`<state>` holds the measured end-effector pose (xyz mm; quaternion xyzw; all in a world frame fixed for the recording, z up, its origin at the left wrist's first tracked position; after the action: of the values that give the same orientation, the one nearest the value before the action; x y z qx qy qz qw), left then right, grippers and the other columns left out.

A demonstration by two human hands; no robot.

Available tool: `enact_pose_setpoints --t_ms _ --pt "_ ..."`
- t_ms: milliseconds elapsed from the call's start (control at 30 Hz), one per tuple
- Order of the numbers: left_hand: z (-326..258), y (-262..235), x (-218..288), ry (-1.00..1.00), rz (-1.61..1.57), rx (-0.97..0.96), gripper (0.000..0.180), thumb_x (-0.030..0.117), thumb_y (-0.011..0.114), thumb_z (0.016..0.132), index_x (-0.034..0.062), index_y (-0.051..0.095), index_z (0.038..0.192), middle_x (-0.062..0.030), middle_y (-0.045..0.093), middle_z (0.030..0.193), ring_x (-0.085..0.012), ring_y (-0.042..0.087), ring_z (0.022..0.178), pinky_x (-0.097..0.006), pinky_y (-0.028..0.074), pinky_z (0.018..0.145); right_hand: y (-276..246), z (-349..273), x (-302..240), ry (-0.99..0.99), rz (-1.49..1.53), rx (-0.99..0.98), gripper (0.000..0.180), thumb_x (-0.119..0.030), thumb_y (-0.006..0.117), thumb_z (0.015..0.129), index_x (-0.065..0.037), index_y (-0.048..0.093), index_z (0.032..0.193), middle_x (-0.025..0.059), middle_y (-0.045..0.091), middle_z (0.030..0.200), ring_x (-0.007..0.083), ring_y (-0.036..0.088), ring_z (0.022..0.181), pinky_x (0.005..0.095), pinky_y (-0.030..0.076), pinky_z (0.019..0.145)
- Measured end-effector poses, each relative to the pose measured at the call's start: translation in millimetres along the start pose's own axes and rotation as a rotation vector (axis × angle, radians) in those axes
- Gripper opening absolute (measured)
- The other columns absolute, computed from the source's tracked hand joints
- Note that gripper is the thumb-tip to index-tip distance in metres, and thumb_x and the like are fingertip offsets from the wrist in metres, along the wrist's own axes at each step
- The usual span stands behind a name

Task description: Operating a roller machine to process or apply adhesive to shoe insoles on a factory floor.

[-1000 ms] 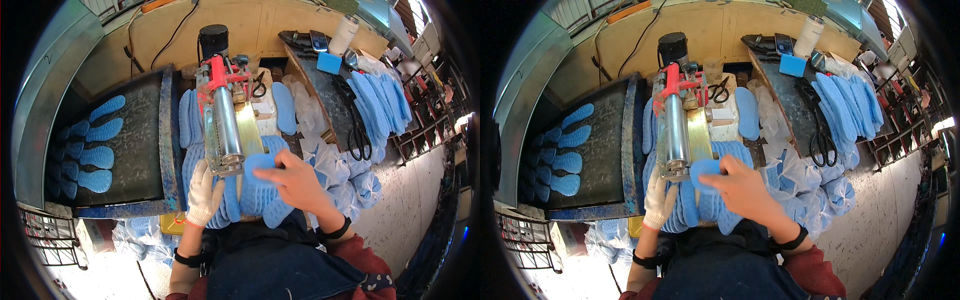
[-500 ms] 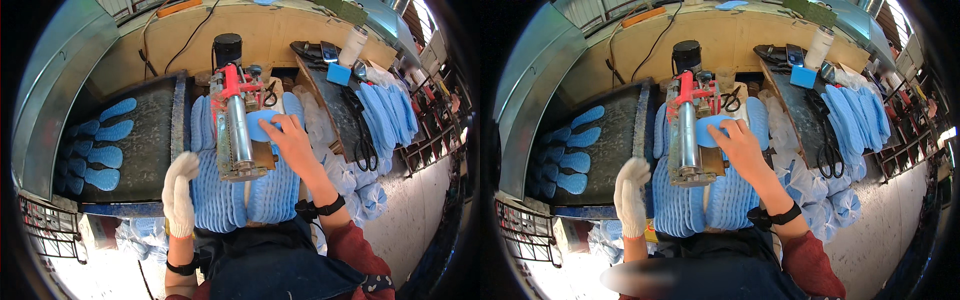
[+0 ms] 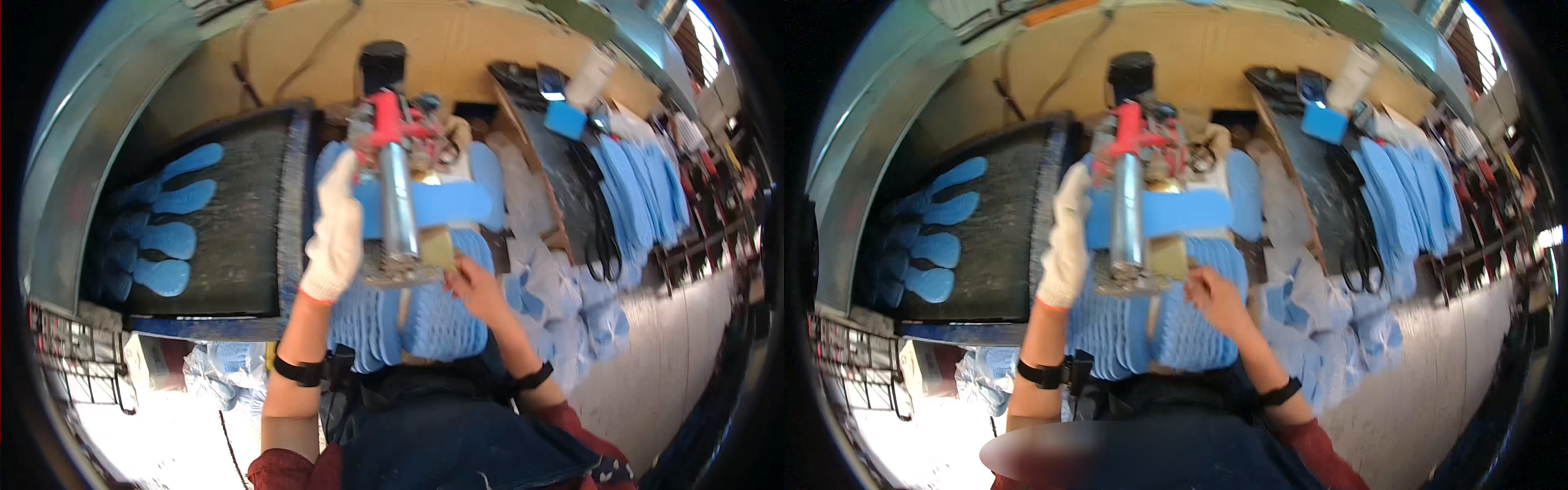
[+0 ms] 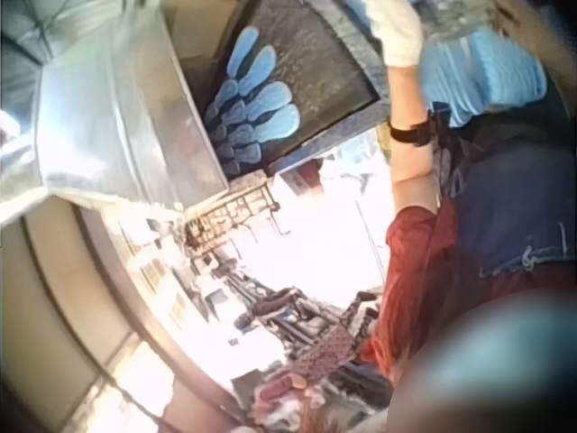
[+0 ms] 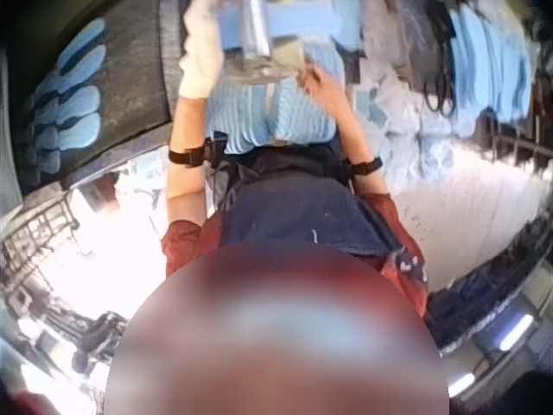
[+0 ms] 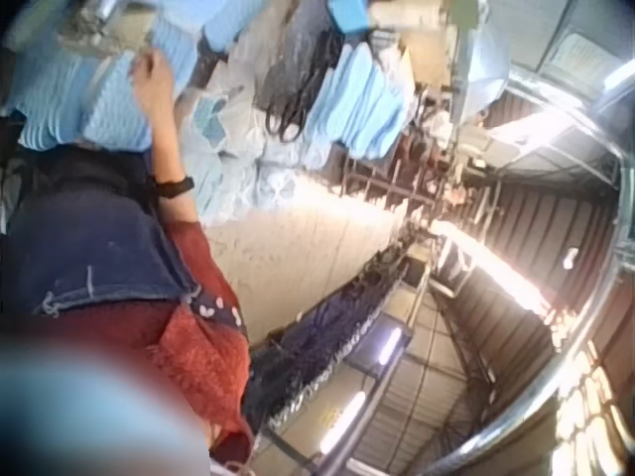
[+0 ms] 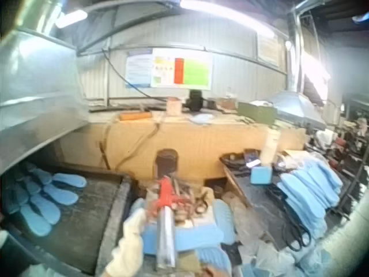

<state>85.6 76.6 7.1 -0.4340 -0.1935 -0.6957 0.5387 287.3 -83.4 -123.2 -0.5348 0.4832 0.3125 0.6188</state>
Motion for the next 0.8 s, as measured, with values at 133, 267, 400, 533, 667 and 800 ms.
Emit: enact_pose_setpoints --t_ms 133,267,400,533,667,800 --pt "-19.6 -11.8 -25.0 0.131 0.427 0.003 0.05 0.015 0.041 0.098 -0.0028 0.037 0.145 -0.0269 0.032 0.15 -0.0426 0.032 0.138 -0.046 0.027 0.117 67.1 14.4 -3.4 -0.204 -0.259 -0.207 0.026 -0.016 0.059 0.093 -0.005 0.066 0.114 0.0216 0.068 0.108 0.0416 0.062 0.104 0.045 0.049 0.09" --pt "-31.4 -10.9 -51.8 0.234 0.381 -0.034 0.051 0.017 0.04 0.105 0.0046 0.025 0.152 -0.0249 0.016 0.161 -0.0443 0.02 0.147 -0.046 0.022 0.119 107.6 38.4 18.5 -0.159 -0.365 -0.21 0.041 -0.031 0.066 0.092 0.001 0.063 0.119 0.0247 0.064 0.12 0.0441 0.055 0.116 0.0496 0.041 0.102" --pt "-51.2 -11.8 -75.8 -0.157 0.122 -0.184 0.055 0.035 0.03 0.108 0.0058 0.023 0.154 -0.0176 0.02 0.162 -0.0356 0.021 0.149 -0.042 0.018 0.121 107.4 34.8 28.6 -0.525 -0.605 0.194 0.053 -0.04 0.071 0.085 0.007 0.065 0.11 0.0275 0.068 0.103 0.0439 0.064 0.102 0.0497 0.047 0.093" --pt "-60.3 -35.2 -58.1 -0.372 -0.159 -0.163 0.06 0.039 0.028 0.108 0.0009 0.025 0.154 -0.0171 0.023 0.161 -0.0264 0.023 0.149 -0.036 0.017 0.121 92.2 51.5 73.8 0.036 -0.474 -0.227 0.052 -0.022 0.067 0.086 0.004 0.055 0.13 0.0285 0.059 0.126 0.0461 0.053 0.119 0.0483 0.042 0.1" --pt "-70.1 -44.7 -28.9 -0.441 -0.38 -0.189 0.062 0.043 0.029 0.107 -0.0021 0.031 0.151 -0.0138 0.035 0.155 -0.0214 0.031 0.145 -0.032 0.021 0.119 29.5 38.1 33.6 -0.13 -0.266 0.044 0.045 -0.009 0.056 0.085 -0.001 0.057 0.13 0.0234 0.065 0.112 0.0449 0.059 0.104 0.0473 0.045 0.095" --pt "-113.0 -48.4 -25.1 -0.834 -0.672 -0.065 0.059 0.042 0.034 0.107 -0.0013 0.038 0.147 -0.0107 0.049 0.144 -0.0191 0.047 0.131 -0.031 0.035 0.112 -18.4 23.5 22.3 0.161 -0.134 0.15 0.046 -0.006 0.055 0.086 -0.002 0.053 0.132 0.0222 0.063 0.105 0.042 0.061 0.1 0.0463 0.047 0.091"
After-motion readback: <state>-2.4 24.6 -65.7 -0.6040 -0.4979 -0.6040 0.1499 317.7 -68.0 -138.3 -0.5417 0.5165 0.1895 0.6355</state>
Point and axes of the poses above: each hand's wrist, its own z-axis towards the middle knuckle, its own y-axis out of the palm, x = y × z, the point moved 6 cm from there along z, towards the middle knuckle
